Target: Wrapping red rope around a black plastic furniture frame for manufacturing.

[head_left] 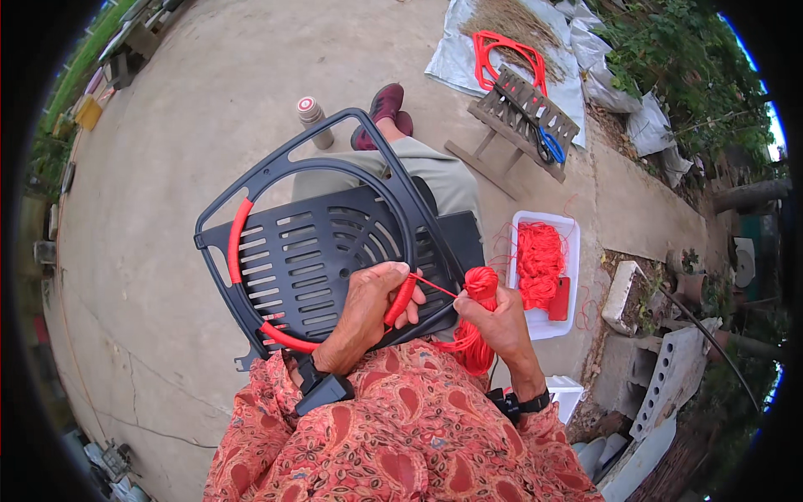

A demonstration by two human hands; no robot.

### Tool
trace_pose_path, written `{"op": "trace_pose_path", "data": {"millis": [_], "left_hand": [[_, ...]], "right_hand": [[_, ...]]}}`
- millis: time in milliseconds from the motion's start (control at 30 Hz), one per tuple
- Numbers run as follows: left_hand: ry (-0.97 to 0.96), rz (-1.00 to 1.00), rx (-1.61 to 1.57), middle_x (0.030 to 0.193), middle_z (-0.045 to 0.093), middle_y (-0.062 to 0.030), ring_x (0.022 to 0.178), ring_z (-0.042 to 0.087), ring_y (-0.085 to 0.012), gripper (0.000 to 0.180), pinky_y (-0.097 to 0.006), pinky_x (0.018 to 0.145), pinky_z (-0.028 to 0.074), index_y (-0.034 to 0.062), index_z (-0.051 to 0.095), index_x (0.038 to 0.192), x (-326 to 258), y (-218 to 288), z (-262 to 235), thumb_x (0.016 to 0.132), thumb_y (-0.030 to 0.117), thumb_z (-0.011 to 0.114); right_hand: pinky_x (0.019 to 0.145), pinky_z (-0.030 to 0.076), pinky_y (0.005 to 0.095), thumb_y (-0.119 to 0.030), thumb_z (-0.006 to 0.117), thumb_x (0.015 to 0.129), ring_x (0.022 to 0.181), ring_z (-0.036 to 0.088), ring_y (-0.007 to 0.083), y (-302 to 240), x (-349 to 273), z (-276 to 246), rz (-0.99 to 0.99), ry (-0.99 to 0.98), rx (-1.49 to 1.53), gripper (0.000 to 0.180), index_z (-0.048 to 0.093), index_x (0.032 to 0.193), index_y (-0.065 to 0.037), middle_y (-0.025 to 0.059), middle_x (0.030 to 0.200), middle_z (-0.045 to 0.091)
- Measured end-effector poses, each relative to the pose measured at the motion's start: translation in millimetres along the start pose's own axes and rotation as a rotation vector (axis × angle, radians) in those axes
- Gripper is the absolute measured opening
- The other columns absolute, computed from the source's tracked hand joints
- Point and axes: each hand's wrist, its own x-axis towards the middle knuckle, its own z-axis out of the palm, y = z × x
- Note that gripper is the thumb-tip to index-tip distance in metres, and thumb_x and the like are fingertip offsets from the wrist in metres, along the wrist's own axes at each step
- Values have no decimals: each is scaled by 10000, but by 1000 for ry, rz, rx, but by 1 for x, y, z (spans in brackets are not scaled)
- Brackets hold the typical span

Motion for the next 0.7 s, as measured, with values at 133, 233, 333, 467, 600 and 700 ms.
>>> {"op": "trace_pose_path", "data": {"millis": [133, 233, 333, 467, 600, 700], "left_hand": [[8, 25, 24, 701, 642, -143, 450, 570, -182, 284, -247, 377, 413, -59, 605, 925, -3, -4, -1, 977, 190, 478], [2, 27, 63, 685, 635, -139, 439, 562, -180, 286, -251, 368, 407, -57, 608, 890, -6, -7, 1, 976, 183, 478], [5, 37, 135, 670, 629, -134, 432, 557, -178, 293, -254, 362, 401, -55, 605, 878, -4, -9, -1, 979, 189, 479], [-30, 36, 92, 657, 625, -122, 426, 555, -160, 267, -241, 355, 391, -42, 610, 857, -3, -8, 0, 974, 176, 509], [-21, 52, 139, 635, 620, -106, 405, 542, -147, 237, -230, 342, 375, -35, 609, 877, -3, -7, 2, 966, 173, 539], [-34, 59, 158, 626, 617, -101, 397, 538, -149, 241, -232, 337, 373, -34, 608, 890, -2, -9, 1, 967, 183, 539]], "right_hand": [[612, 460, 251, -174, 703, 827, 668, 546, 60, 8, 6, -7, -76, 96, -55, 194, 649, 888, 2, 6, 746, 633], [625, 468, 256, -180, 709, 819, 668, 562, 70, 3, 12, -13, -98, 124, -93, 205, 650, 878, 7, 22, 743, 644], [632, 471, 257, -182, 708, 815, 664, 565, 74, 0, 18, -13, -137, 139, -94, 211, 648, 878, 10, 23, 734, 642], [652, 475, 263, -186, 707, 820, 696, 571, 82, -3, 22, -8, -159, 133, -126, 235, 643, 941, 5, 37, 772, 650], [671, 479, 276, -207, 709, 824, 721, 569, 91, -20, 29, -4, -118, 140, -154, 282, 631, 998, -1, 36, 796, 645], [671, 486, 315, -258, 706, 825, 699, 611, 180, -29, 50, 8, -223, 151, -297, 327, 635, 1016, -2, 114, 797, 660]]}}
